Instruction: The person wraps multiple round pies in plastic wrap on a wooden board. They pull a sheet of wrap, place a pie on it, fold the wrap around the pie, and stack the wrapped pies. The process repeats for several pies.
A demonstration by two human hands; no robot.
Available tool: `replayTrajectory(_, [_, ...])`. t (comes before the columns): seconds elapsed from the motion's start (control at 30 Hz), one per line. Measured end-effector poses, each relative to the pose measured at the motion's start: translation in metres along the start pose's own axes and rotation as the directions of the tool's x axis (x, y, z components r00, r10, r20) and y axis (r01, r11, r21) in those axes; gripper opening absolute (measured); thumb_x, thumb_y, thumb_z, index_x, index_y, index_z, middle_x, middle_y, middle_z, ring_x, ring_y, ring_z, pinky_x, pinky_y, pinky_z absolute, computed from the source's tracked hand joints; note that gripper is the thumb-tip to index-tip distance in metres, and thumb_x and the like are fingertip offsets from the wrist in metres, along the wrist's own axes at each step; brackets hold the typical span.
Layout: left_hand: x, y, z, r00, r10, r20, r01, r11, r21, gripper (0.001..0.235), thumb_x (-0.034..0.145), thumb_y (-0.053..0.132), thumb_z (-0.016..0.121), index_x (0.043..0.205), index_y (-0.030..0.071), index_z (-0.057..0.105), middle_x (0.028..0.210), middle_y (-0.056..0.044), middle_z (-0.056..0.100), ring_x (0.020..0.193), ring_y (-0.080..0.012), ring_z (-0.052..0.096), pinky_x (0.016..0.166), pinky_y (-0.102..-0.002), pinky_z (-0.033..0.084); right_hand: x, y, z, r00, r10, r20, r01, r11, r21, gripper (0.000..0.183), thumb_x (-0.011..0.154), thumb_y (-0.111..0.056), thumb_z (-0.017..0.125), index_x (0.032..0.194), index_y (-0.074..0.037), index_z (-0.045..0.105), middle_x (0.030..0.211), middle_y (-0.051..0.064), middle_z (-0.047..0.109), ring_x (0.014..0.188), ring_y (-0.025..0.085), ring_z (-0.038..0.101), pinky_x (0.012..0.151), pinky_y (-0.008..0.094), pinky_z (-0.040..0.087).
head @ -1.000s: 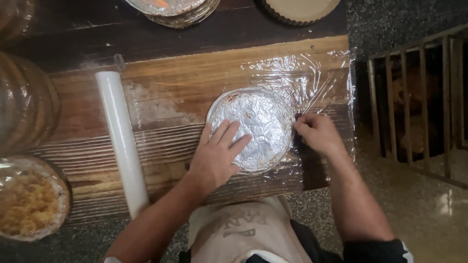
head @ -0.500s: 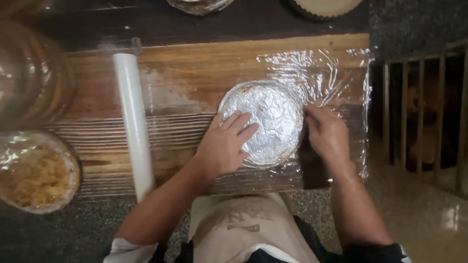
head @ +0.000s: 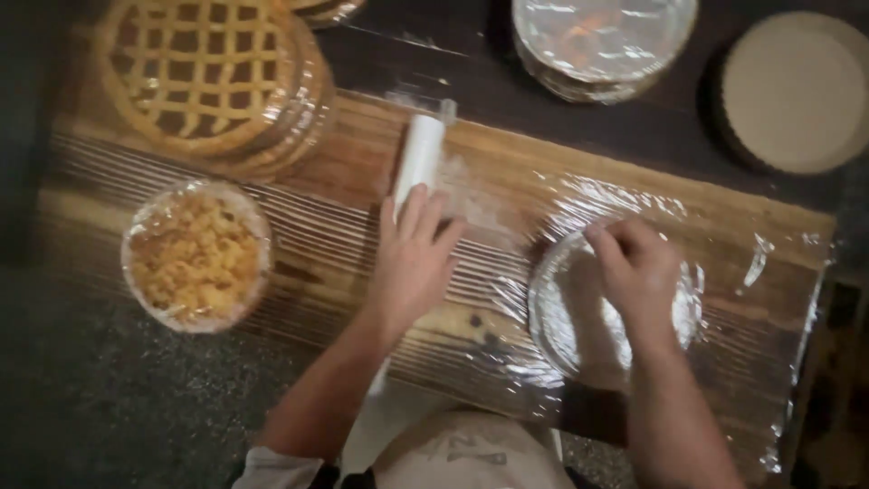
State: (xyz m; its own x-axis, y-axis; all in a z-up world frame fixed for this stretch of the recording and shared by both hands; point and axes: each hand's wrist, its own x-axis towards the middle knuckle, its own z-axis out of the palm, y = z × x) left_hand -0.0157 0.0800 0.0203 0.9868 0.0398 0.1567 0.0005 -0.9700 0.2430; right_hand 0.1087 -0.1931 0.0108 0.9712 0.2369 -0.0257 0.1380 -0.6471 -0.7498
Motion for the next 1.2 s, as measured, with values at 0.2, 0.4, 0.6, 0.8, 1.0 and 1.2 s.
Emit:
replayTrajectory(0.2, [-0.013, -0.065, 0.006, 0.988, 0.039, 0.148, -0.018, 0.989, -0.146, 0.044, 0.083, 0.022, 0.076, 0.126, 0.019, 0.068, 0.158, -0.013, 0.039, 0.153, -0.0406, 0.024, 0.114, -0.074, 0.022, 0.086, -0.084, 0.141, 0.997, 0.073, 0.011, -0.066, 0.94, -0.334, 0.029, 0.093, -0.047, 0.075, 0.098, -0.018, 0.075, 0.082, 0.007, 0.07, 0.087, 0.031, 0.07, 0.08, 0.042, 0.052])
replayTrajectory(0.4, [-0.03, -0.102, -0.004, 0.992, 0.015, 0.129, 0.028, 0.946, -0.322, 0.054, 0.083, 0.026, 0.075, 0.134, 0.018, 0.062, 0.162, -0.019, 0.031, 0.149, -0.0448, 0.031, 0.106, -0.073, 0.033, 0.143, -0.102, 0.224, 0.99, 0.14, -0.029, -0.129, 0.778, -0.615, 0.045, 0.093, -0.054, 0.071, 0.104, -0.01, 0.071, 0.1, 0.013, 0.069, 0.097, 0.038, 0.071, 0.08, 0.052, 0.056])
replayTrajectory(0.6, [-0.025, -0.111, -0.019, 0.967, -0.021, 0.255, 0.123, 0.912, -0.39, 0.058, 0.086, 0.027, 0.072, 0.142, 0.022, 0.056, 0.164, -0.019, 0.023, 0.141, -0.0458, 0.041, 0.097, -0.07, 0.041, 0.162, -0.09, 0.235, 0.934, 0.355, -0.041, -0.322, 0.787, -0.527, 0.03, 0.088, -0.048, 0.072, 0.102, -0.022, 0.076, 0.101, 0.008, 0.075, 0.102, 0.035, 0.071, 0.083, 0.048, 0.057])
replayTrajectory(0.8, [-0.016, -0.107, -0.006, 0.919, -0.191, 0.345, 0.326, 0.859, -0.394, 0.08, 0.082, 0.029, 0.073, 0.155, 0.027, 0.038, 0.162, -0.019, 0.023, 0.135, -0.0462, 0.048, 0.082, -0.063, 0.057, 0.069, -0.11, 0.163, 0.947, 0.294, -0.131, -0.314, 0.933, -0.177, 0.033, 0.084, -0.03, 0.082, 0.112, -0.015, 0.072, 0.098, 0.013, 0.074, 0.1, 0.034, 0.071, 0.087, 0.045, 0.053])
replayTrajectory(1.0, [-0.003, -0.11, 0.0, 0.815, -0.295, 0.498, 0.506, 0.782, -0.364, 0.1, 0.079, 0.037, 0.07, 0.163, 0.036, 0.015, 0.161, -0.019, 0.028, 0.117, -0.0546, 0.062, 0.081, -0.064, 0.057, 0.01, -0.082, 0.157, 0.937, 0.325, -0.127, -0.338, 0.936, -0.098, 0.026, 0.085, -0.021, 0.079, 0.11, -0.019, 0.078, 0.098, 0.011, 0.077, 0.101, 0.031, 0.072, 0.088, 0.043, 0.055])
replayTrajectory(1.2, [-0.008, -0.113, 0.003, 0.813, -0.324, 0.483, 0.52, 0.778, -0.353, 0.099, 0.079, 0.04, 0.066, 0.163, 0.039, 0.014, 0.162, -0.015, 0.029, 0.122, -0.0523, 0.061, 0.085, -0.061, 0.056, 0.02, -0.062, 0.183, 0.973, 0.183, -0.143, -0.214, 0.947, -0.239, 0.017, 0.091, -0.037, 0.076, 0.103, -0.026, 0.079, 0.091, 0.004, 0.077, 0.094, 0.026, 0.073, 0.083, 0.041, 0.056])
